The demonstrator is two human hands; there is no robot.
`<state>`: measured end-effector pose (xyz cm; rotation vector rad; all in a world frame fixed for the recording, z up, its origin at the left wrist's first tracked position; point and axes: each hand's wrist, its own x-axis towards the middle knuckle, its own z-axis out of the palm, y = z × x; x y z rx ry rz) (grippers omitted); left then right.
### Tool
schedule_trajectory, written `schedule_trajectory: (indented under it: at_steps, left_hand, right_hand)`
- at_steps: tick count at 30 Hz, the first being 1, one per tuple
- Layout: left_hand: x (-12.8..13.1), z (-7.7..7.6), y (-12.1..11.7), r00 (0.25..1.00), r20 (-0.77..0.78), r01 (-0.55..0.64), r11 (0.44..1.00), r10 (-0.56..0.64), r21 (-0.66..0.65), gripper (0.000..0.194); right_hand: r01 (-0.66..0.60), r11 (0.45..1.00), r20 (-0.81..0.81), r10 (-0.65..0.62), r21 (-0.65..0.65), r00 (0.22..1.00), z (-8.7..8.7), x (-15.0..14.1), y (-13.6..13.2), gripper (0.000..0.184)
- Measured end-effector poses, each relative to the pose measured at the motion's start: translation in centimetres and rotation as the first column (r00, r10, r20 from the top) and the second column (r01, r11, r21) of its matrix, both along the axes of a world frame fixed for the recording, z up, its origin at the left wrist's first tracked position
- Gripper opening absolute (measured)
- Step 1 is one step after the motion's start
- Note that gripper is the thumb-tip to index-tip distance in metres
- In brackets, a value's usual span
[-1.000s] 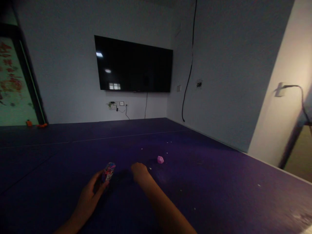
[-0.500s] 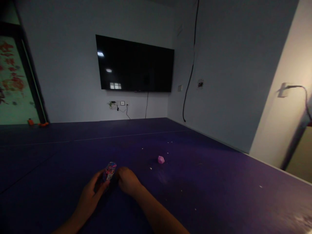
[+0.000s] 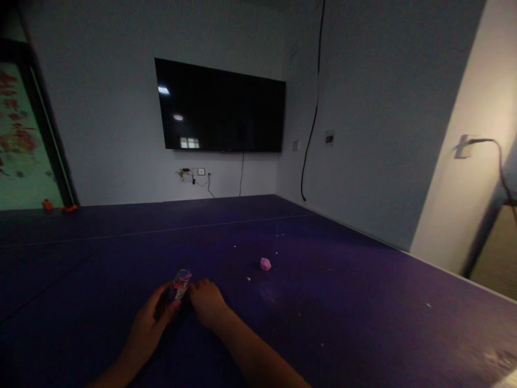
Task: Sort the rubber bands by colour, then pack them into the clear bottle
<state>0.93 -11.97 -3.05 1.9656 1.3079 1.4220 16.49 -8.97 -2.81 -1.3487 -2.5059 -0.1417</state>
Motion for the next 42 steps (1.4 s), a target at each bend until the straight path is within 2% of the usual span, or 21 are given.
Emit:
schedule_trajectory:
  at_steps: [3, 6, 9, 12, 14, 17, 19, 23, 25, 27, 29, 31, 33, 38, 40, 42]
  left_hand:
    - [0.0, 0.0, 0.0, 1.0, -0.005, -0.014, 1.0, 0.014, 0.001, 0.041]
    - [0.0, -0.1, 0.0, 1.0, -0.003, -0.028, 1.0, 0.028, -0.012, 0.042]
    - [-0.1, -0.2, 0.0, 1.0, 0.001, -0.023, 0.999, 0.023, -0.032, 0.043]
    - [-0.1, 0.0, -0.1, 1.0, 0.012, 0.008, 0.999, -0.007, -0.032, 0.045]
    - [0.0, 0.2, -0.2, 0.999, 0.018, 0.033, 0.999, -0.033, -0.032, 0.045]
    - [0.1, 0.5, -0.3, 0.998, 0.024, 0.057, 0.997, -0.055, -0.049, 0.044]
    - [0.1, 0.5, -0.3, 0.998, 0.03, 0.055, 0.997, -0.054, -0.053, 0.044]
    - [0.1, 0.4, -0.3, 0.999, 0.041, 0.016, 0.999, -0.014, -0.04, 0.048]
    - [0.1, 0.2, -0.2, 0.999, 0.039, -0.009, 1.0, 0.01, -0.027, 0.048]
    - [0.1, 0.1, -0.2, 0.998, 0.046, -0.029, 0.999, 0.03, -0.021, 0.048]
    - [0.0, 0.0, -0.1, 0.997, 0.059, -0.038, 0.999, 0.04, -0.033, 0.049]
    - [0.0, -0.1, 0.0, 0.997, 0.067, -0.045, 0.998, 0.048, -0.052, 0.049]
    - [0.1, -0.1, 0.0, 0.997, 0.064, -0.042, 0.997, 0.046, -0.061, 0.049]
    - [0.1, 0.0, -0.2, 0.998, 0.047, -0.034, 0.999, 0.035, -0.036, 0.047]
    - [0.0, 0.0, -0.1, 0.999, 0.043, -0.027, 0.999, 0.029, -0.034, 0.047]
    - [0.0, -0.1, -0.1, 0.999, 0.04, -0.022, 0.999, 0.024, -0.043, 0.048]
  right_hand:
    - [0.014, 1.0, -0.078, -0.015, -0.008, 0.997, 0.0, 0.4, 0.3, 0.031]
    - [0.058, 0.998, -0.293, -0.055, 0.0, 0.954, 1.0, 1.1, 0.9, 0.033]
    - [0.03, 0.998, -0.581, 0.01, 0.059, 0.814, 2.8, 1.7, 1.4, 0.029]
    - [-0.074, 0.99, -0.743, 0.139, 0.119, 0.655, 4.8, 1.6, 1.2, 0.025]
    - [-0.134, 0.984, -0.765, 0.175, 0.116, 0.619, 5.8, 1.4, 0.6, 0.023]
    - [-0.17, 0.983, -0.728, 0.166, 0.07, 0.665, 6.9, 1.0, -0.4, 0.02]
    - [-0.155, 0.986, -0.728, 0.149, 0.06, 0.669, 7.2, 0.9, -0.7, 0.017]
    - [-0.054, 0.995, -0.807, 0.101, 0.086, 0.582, 6.4, 1.2, -0.2, 0.02]
    - [0.013, 0.998, -0.787, 0.042, 0.064, 0.615, 5.1, 1.4, 0.3, 0.026]
    - [0.04, 0.999, -0.674, -0.018, 0.017, 0.738, 3.4, 1.5, 0.7, 0.029]
    - [0.019, 0.999, -0.447, -0.038, -0.048, 0.894, 1.7, 1.4, 1.0, 0.024]
    - [0.04, 0.995, -0.233, -0.06, -0.093, 0.971, 0.4, 1.2, 1.2, 0.02]
    - [0.084, 0.992, -0.112, -0.094, -0.097, 0.989, -0.1, 0.8, 1.3, 0.02]
    - [0.107, 0.994, 0.026, -0.107, -0.004, 0.994, -0.1, -0.3, 1.1, 0.023]
    - [0.1, 0.994, 0.058, -0.102, 0.041, 0.993, -0.2, -0.5, 0.9, 0.022]
    - [0.132, 0.989, 0.017, -0.134, 0.07, 0.991, -0.2, -0.3, 0.7, 0.021]
